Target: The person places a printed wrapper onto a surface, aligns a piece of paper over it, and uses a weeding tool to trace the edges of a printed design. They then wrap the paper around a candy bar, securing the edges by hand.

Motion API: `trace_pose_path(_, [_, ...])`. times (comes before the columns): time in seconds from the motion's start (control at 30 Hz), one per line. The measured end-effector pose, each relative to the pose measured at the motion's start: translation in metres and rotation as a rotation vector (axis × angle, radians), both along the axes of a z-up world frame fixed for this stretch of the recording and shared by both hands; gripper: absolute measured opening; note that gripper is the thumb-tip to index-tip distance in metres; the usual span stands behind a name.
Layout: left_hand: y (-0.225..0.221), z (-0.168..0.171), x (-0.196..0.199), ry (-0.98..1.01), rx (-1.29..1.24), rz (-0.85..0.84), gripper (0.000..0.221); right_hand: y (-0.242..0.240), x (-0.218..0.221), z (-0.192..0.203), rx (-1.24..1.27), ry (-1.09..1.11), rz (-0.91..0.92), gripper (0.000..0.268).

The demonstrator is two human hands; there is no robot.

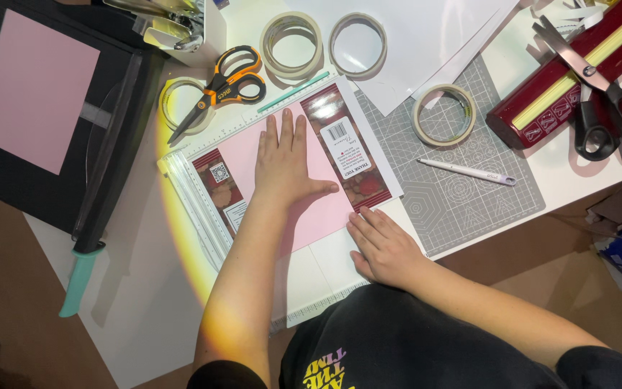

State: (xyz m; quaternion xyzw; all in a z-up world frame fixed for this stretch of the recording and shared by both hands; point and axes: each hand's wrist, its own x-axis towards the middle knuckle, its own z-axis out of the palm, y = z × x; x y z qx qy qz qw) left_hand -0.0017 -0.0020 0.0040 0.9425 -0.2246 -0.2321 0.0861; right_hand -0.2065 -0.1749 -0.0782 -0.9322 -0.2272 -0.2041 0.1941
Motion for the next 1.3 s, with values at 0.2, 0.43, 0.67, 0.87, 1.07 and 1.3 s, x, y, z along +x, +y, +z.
trace_pose_path(0.2, [0.0,-0.001,0.0,0.002,-0.009,0.011,0.145,-0.006,0.0,-0.019,0.144,0.131,-0.111,0.055])
trace_pose_path(0.43, [-0.001,-0.001,0.0,0.013,0.014,0.016,0.146,0.005,0.03,0.016,0.056,0.626,-0.346,0.085])
trace_pose_path(0.67, [0.0,-0.004,-0.001,0.023,0.017,0.015,0.148,0.006,0.029,-0.006,-0.101,0.696,-0.337,0.092])
trace_pose_path(0.87, [-0.001,-0.002,-0.001,0.014,0.035,0.008,0.147,0.005,0.03,-0.007,-0.119,0.698,-0.341,0.091])
trace_pose_path(1.07, [-0.001,-0.004,0.0,0.015,0.037,0.007,0.148,0.005,0.03,-0.012,-0.129,0.747,-0.335,0.092])
trace_pose_path(1.3, [-0.001,-0.003,0.0,0.017,0.052,-0.001,0.148,0.005,0.031,-0.01,-0.127,0.756,-0.326,0.092])
